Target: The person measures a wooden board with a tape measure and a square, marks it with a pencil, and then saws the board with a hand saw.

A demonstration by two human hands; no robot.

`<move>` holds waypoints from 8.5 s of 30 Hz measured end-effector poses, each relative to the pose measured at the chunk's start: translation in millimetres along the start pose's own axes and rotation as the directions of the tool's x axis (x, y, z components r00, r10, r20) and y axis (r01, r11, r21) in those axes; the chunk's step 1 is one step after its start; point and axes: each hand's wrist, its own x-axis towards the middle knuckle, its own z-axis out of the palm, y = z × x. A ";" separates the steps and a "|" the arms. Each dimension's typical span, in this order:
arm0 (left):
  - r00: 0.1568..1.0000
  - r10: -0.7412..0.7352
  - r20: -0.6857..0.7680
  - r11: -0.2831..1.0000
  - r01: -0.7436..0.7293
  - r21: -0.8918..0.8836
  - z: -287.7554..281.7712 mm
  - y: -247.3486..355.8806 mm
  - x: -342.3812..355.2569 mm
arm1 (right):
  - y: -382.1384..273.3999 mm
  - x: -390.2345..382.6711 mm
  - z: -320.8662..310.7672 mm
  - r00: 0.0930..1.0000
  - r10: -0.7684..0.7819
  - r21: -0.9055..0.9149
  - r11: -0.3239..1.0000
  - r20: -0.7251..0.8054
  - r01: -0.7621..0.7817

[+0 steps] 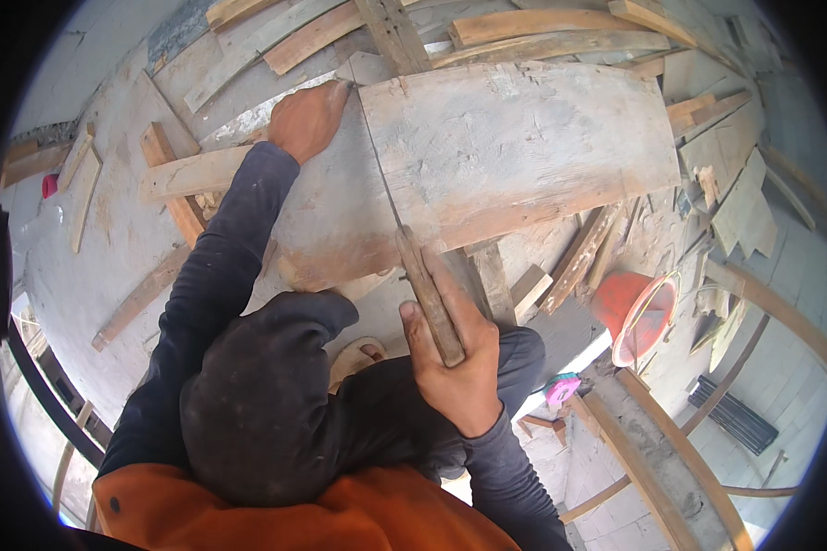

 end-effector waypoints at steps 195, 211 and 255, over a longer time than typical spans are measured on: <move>0.998 0.047 0.053 0.985 -0.055 0.165 -144.2 37.5 -33.9 | 17.0 -36.5 -21.0 0.968 -0.251 0.082 0.965 0.030 0.247; 0.994 -0.065 0.087 0.985 0.050 0.164 -128.3 21.4 -33.9 | 9.8 -31.4 -38.2 0.953 -0.299 0.039 0.954 0.047 0.298; 0.997 -0.053 0.057 0.980 0.041 0.193 -128.7 27.6 -46.3 | -4.6 -76.3 -73.3 0.981 -0.172 0.021 0.985 0.087 0.171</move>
